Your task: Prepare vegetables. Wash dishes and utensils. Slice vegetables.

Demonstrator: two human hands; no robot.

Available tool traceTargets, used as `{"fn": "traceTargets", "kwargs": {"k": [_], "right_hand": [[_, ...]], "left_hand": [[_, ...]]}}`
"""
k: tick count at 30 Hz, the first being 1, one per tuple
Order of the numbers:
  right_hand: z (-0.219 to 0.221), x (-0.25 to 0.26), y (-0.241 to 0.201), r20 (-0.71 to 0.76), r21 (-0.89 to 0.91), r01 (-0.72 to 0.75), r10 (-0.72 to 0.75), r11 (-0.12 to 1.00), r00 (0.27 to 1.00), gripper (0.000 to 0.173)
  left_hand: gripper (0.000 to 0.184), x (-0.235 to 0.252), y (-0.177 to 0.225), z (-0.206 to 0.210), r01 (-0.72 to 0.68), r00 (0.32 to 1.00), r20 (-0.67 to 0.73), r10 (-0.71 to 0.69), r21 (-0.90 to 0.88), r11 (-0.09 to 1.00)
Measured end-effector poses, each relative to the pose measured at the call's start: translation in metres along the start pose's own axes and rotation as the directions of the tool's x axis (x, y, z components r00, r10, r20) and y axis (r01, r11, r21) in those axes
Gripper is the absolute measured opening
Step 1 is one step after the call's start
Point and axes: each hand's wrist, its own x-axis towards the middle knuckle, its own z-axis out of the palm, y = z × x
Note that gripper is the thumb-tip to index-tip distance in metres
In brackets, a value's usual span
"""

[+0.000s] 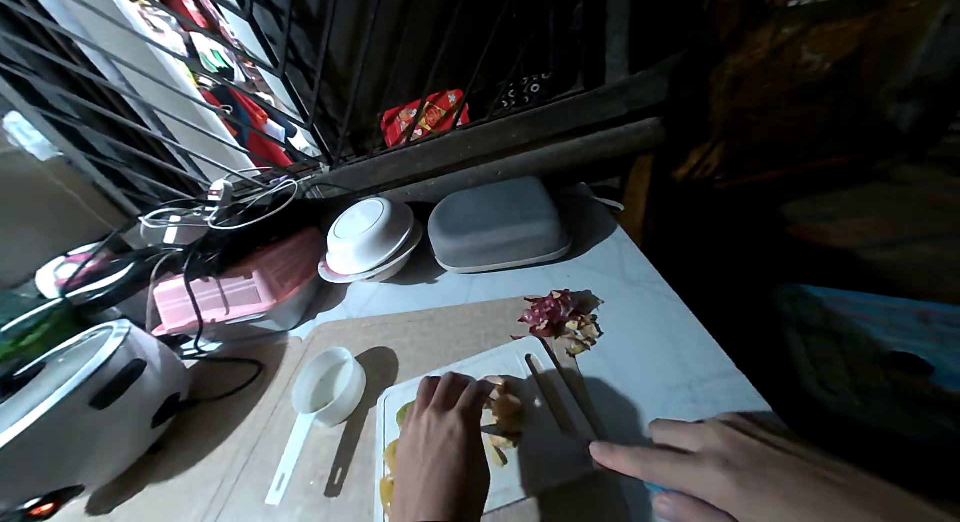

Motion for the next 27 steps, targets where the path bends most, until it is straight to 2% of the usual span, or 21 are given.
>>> {"fn": "traceTargets", "kwargs": {"k": [2,4,6,8,14,16,18,22,27], "right_hand": [[0.001,0.0,0.003,-0.031,-0.019,0.002,-0.003,1.0,1.0,0.039],[0.001,0.0,0.004,-0.033,-0.014,0.004,-0.004,1.0,0.999,0.038],[0.001,-0.001,0.003,-0.018,0.008,-0.007,0.007,1.0,1.0,0.037],[0.001,-0.001,0.004,-0.009,0.011,-0.012,0.012,1.0,1.0,0.038],[0.003,0.001,0.004,-0.017,-0.004,-0.005,0.005,1.0,1.0,0.038],[0.003,0.003,0.003,-0.041,0.005,0.01,-0.01,1.0,0.999,0.037],[0.0,0.002,0.004,-0.035,0.039,0.001,0.0,0.999,0.999,0.037],[-0.011,-0.01,0.009,0.006,0.115,-0.057,0.056,0.992,0.998,0.037],[-0.021,-0.023,0.004,0.121,0.212,-0.099,0.075,0.972,0.99,0.036]], "left_hand": [[0.039,0.011,-0.001,0.001,-0.012,0.984,0.177,0.009,0.019,1.0],[0.042,0.021,0.002,0.0,-0.026,0.941,0.338,0.01,0.043,0.999],[0.043,0.024,0.005,-0.002,-0.026,0.911,0.413,0.011,0.031,0.999],[0.04,0.023,0.003,-0.002,-0.053,0.903,0.426,0.055,-0.017,0.998],[0.023,0.023,-0.008,-0.008,-0.153,0.932,0.313,0.181,-0.111,0.982],[0.017,0.026,-0.011,-0.009,-0.24,0.91,0.306,0.281,-0.164,0.957],[0.015,0.029,-0.014,-0.01,-0.278,0.886,0.334,0.32,-0.169,0.946],[0.018,0.037,-0.022,-0.012,-0.231,0.883,0.386,0.269,-0.143,0.962],[0.023,0.051,-0.028,-0.004,-0.173,0.84,0.451,0.301,-0.304,0.937]]}}
